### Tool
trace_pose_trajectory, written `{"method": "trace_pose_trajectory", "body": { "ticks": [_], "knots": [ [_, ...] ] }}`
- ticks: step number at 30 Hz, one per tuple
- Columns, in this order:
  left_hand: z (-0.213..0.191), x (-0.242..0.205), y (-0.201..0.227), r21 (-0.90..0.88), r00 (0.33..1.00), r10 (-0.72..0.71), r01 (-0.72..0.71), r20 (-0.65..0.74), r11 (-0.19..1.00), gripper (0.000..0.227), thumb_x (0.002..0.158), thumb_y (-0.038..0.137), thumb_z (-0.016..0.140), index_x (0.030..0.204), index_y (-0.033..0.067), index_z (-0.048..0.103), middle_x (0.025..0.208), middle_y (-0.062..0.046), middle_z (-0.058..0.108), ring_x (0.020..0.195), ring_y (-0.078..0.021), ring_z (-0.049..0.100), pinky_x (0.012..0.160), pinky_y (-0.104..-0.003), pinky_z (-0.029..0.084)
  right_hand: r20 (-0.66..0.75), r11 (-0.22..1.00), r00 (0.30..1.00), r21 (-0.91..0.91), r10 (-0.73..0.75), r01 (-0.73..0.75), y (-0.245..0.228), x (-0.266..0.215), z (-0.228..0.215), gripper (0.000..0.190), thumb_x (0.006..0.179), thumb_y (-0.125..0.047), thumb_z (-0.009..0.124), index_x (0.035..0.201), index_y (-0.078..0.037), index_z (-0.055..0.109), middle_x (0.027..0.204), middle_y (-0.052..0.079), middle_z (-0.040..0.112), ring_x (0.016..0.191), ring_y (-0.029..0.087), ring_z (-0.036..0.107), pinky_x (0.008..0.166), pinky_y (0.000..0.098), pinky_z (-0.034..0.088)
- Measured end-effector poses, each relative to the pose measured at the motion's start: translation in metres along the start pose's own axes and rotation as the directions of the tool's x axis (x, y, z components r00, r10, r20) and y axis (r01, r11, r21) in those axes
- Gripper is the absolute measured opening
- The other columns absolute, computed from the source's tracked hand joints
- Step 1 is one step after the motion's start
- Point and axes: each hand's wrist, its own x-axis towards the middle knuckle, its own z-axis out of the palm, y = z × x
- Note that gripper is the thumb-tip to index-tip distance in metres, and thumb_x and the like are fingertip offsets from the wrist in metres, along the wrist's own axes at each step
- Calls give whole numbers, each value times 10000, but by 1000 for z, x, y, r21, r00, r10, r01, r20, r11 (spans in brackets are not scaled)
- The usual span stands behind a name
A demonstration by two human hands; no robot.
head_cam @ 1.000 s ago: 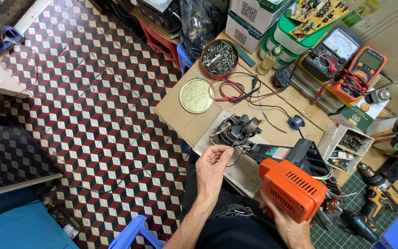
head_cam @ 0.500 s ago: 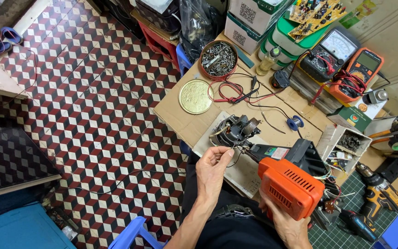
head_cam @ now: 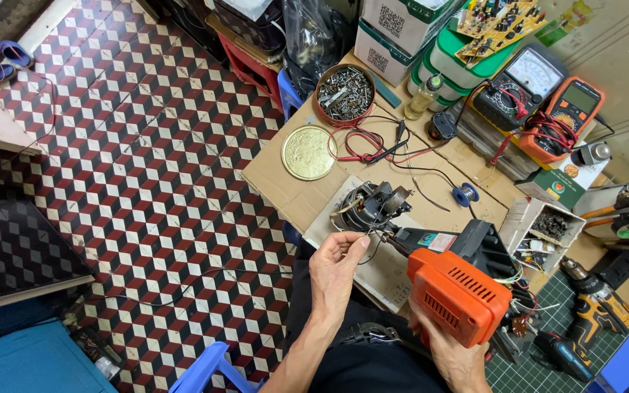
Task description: Repairing and inspecting internal wiring of an electrical appliance at a workbench.
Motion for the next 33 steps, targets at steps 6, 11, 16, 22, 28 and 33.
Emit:
{"method": "trace_pose_trajectory", "body": {
  "ticks": [6, 11, 16, 22, 28, 33],
  "knots": [
    [0, -2, 5, 4, 1000, -19, 19, -3, 1000, 152, 909, 130, 753, 997, 9, 731, 861, 11, 697, 751, -36, 594, 634, -186, 463, 18, 998, 1000, -58, -6, 7, 4, 0, -2, 155, 857, -122, 744, 951, -2, 715, 698, 69, 727, 588, 165, 687, 548, 313, 569],
    [0, -1, 4, -7, 1000, -24, 24, -5, 1000, 149, 908, 129, 753, 993, 8, 728, 858, 13, 696, 750, -32, 595, 631, -183, 461, 40, 999, 999, -18, -37, 38, 7, -1, -3, 148, 860, -110, 732, 959, -3, 707, 712, 64, 722, 596, 160, 685, 544, 305, 564],
    [-1, 2, 0, -16, 1000, -12, 12, -3, 1000, 146, 909, 116, 756, 993, 1, 724, 864, 8, 698, 759, -35, 601, 651, -182, 472, 46, 999, 998, -40, -30, 32, 15, 0, -5, 137, 865, -99, 733, 952, 5, 714, 717, 74, 727, 591, 168, 681, 543, 309, 562],
    [-2, 2, 0, -23, 1000, -8, 8, 2, 1000, 145, 906, 110, 754, 993, -1, 723, 877, -1, 710, 785, -44, 625, 701, -188, 505, 88, 996, 995, -61, -52, 57, 37, 1, -11, 157, 877, -83, 710, 1008, 2, 726, 756, 81, 739, 625, 169, 694, 562, 306, 573],
    [-1, 2, 0, -22, 1000, 1, -1, 7, 1000, 145, 908, 108, 751, 999, -1, 721, 885, -4, 713, 795, -47, 631, 715, -189, 514, 92, 995, 992, -29, -90, 93, 29, 1, -9, 197, 872, -82, 704, 1049, 2, 704, 770, 72, 739, 655, 159, 712, 580, 297, 593],
    [-1, 2, 1, -21, 1000, -1, 1, 14, 1000, 144, 913, 109, 749, 1002, -1, 722, 885, -4, 709, 791, -49, 624, 707, -191, 506, 98, 986, 989, -116, -107, 118, 34, 1, -11, 178, 880, -85, 710, 1029, 13, 722, 768, 80, 741, 653, 173, 712, 597, 311, 586]
  ]
}}
